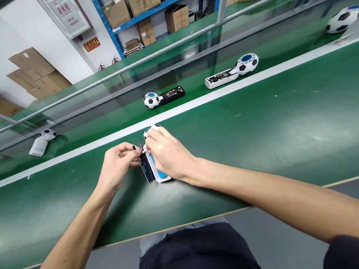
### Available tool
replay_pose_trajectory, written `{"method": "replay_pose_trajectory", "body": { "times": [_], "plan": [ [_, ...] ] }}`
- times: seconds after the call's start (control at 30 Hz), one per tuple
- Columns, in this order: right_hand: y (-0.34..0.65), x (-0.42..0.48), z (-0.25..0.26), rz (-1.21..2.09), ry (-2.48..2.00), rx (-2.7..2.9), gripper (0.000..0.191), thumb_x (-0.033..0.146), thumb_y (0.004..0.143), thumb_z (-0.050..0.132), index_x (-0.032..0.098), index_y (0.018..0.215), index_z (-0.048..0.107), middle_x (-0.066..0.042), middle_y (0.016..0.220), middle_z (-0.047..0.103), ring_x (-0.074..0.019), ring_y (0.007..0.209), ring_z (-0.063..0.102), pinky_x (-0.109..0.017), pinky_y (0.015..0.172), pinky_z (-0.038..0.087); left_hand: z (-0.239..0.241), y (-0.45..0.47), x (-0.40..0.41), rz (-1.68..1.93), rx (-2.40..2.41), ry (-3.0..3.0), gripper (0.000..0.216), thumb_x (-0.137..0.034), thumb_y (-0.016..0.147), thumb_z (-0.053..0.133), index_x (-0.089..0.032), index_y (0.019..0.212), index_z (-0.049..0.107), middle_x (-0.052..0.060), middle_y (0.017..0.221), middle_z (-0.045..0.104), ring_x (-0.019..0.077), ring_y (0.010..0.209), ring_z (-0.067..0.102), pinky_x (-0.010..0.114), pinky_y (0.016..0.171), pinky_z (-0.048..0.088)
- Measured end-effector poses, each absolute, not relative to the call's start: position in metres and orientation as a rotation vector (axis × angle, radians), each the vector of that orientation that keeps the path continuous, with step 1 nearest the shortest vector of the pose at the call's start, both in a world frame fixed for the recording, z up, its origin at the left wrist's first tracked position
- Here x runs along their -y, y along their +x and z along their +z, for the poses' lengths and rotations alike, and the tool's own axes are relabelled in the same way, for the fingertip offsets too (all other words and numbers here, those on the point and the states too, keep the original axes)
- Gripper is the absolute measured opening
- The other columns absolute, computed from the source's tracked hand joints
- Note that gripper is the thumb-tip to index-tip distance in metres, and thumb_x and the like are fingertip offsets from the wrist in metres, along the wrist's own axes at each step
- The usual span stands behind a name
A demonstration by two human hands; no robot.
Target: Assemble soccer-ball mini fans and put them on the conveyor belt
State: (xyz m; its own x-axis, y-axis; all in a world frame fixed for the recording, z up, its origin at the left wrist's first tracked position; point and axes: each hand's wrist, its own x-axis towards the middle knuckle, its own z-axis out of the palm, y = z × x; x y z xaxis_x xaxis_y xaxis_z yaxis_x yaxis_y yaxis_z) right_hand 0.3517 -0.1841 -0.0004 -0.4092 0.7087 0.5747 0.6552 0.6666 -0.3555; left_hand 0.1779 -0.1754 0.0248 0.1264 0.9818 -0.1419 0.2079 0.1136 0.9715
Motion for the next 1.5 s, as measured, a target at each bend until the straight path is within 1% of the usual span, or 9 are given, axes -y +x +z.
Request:
{"method": "replay_pose_trajectory", "body": {
  "times": [0.13, 0.23, 0.5, 0.77, 0.9, 1.13, 1.23, 1.33, 1.5],
  "plan": [
    [0.352, 0.184, 0.0, 0.142, -1.17, 1.998, 0.014, 0.015, 0.09, 0.05, 0.014, 0.101, 0.06, -0.016, 0.117, 0.051, -0.0282, 0.105, 0.052, -0.043, 0.087, 0.048, 0.028, 0.175, 0.175, 0.882, -1.237, 1.275, 0.028, -0.037, 0.075, 0.073, -0.013, 0.083, 0.061, 0.003, 0.076, 0.068, 0.0172, 0.072, 0.068, 0.035, 0.069, 0.062],
    [0.352, 0.183, 0.005, 0.261, -1.38, 1.979, 0.033, 0.02, 0.089, 0.053, 0.014, 0.122, 0.053, -0.016, 0.121, 0.05, -0.0297, 0.102, 0.056, -0.044, 0.082, 0.05, 0.029, 0.175, 0.176, 0.895, -1.203, 1.281, 0.029, -0.039, 0.076, 0.073, -0.013, 0.085, 0.061, 0.004, 0.078, 0.067, 0.0175, 0.076, 0.067, 0.037, 0.069, 0.063],
    [0.287, 0.081, 0.009, 0.44, -1.257, 1.817, 0.03, 0.028, 0.097, 0.043, 0.016, 0.121, 0.058, -0.011, 0.125, 0.05, -0.0203, 0.111, 0.057, -0.03, 0.096, 0.044, 0.032, 0.144, 0.106, 1.226, -1.445, 1.649, 0.036, -0.047, 0.082, 0.063, -0.016, 0.1, 0.062, 0.008, 0.104, 0.065, 0.0188, 0.083, 0.066, 0.027, 0.058, 0.058],
    [0.273, -0.007, 0.026, 0.315, -1.492, 2.037, 0.056, 0.015, 0.085, 0.051, 0.011, 0.14, 0.042, -0.017, 0.14, 0.046, -0.0238, 0.124, 0.049, -0.03, 0.104, 0.038, 0.016, 0.093, 0.009, 0.899, -2.122, 1.765, 0.05, -0.043, 0.085, 0.058, -0.014, 0.125, 0.049, 0.019, 0.127, 0.059, 0.0335, 0.116, 0.058, 0.045, 0.097, 0.047],
    [0.332, -0.018, 0.024, 0.256, -1.68, 2.181, 0.051, 0.016, 0.074, 0.064, 0.008, 0.124, 0.056, -0.022, 0.13, 0.055, -0.0344, 0.124, 0.049, -0.042, 0.103, 0.038, -0.006, 0.083, 0.017, 0.721, -2.181, 1.786, 0.072, -0.046, 0.078, 0.066, -0.014, 0.137, 0.039, 0.024, 0.135, 0.049, 0.0418, 0.121, 0.054, 0.051, 0.099, 0.044],
    [0.356, 0.011, 0.037, 0.191, -1.727, 2.331, 0.029, 0.02, 0.071, 0.068, 0.013, 0.099, 0.064, -0.018, 0.112, 0.066, -0.0315, 0.105, 0.061, -0.034, 0.08, 0.045, -0.012, 0.068, 0.028, 0.557, -2.286, 1.955, 0.069, -0.037, 0.085, 0.054, -0.016, 0.147, 0.034, 0.025, 0.142, 0.04, 0.0441, 0.13, 0.043, 0.055, 0.103, 0.039],
    [0.355, 0.049, 0.038, 0.235, -1.789, 2.27, 0.02, 0.033, 0.076, 0.065, 0.016, 0.087, 0.062, -0.013, 0.088, 0.07, -0.0254, 0.077, 0.066, -0.03, 0.059, 0.042, -0.002, 0.084, 0.046, 0.629, -2.353, 2.1, 0.057, -0.042, 0.085, 0.053, -0.013, 0.135, 0.05, 0.026, 0.149, 0.032, 0.0492, 0.135, 0.033, 0.061, 0.104, 0.035],
    [0.354, 0.093, 0.029, 0.333, -1.821, 2.068, 0.023, 0.039, 0.077, 0.065, 0.018, 0.084, 0.059, -0.008, 0.08, 0.069, -0.0221, 0.069, 0.064, -0.029, 0.053, 0.04, 0.008, 0.122, 0.076, 0.759, -1.963, 2.034, 0.046, -0.054, 0.089, 0.045, -0.014, 0.099, 0.066, 0.019, 0.116, 0.061, 0.0388, 0.116, 0.054, 0.05, 0.099, 0.044],
    [0.356, 0.134, 0.024, 0.65, -1.467, 2.091, 0.033, 0.051, 0.09, 0.053, 0.02, 0.085, 0.061, -0.005, 0.084, 0.07, -0.0188, 0.072, 0.064, -0.029, 0.061, 0.045, 0.008, 0.183, 0.11, 0.809, -1.164, 1.138, 0.042, -0.053, 0.082, 0.063, -0.015, 0.1, 0.059, 0.009, 0.089, 0.067, 0.0192, 0.074, 0.065, 0.029, 0.063, 0.054]
  ]
}}
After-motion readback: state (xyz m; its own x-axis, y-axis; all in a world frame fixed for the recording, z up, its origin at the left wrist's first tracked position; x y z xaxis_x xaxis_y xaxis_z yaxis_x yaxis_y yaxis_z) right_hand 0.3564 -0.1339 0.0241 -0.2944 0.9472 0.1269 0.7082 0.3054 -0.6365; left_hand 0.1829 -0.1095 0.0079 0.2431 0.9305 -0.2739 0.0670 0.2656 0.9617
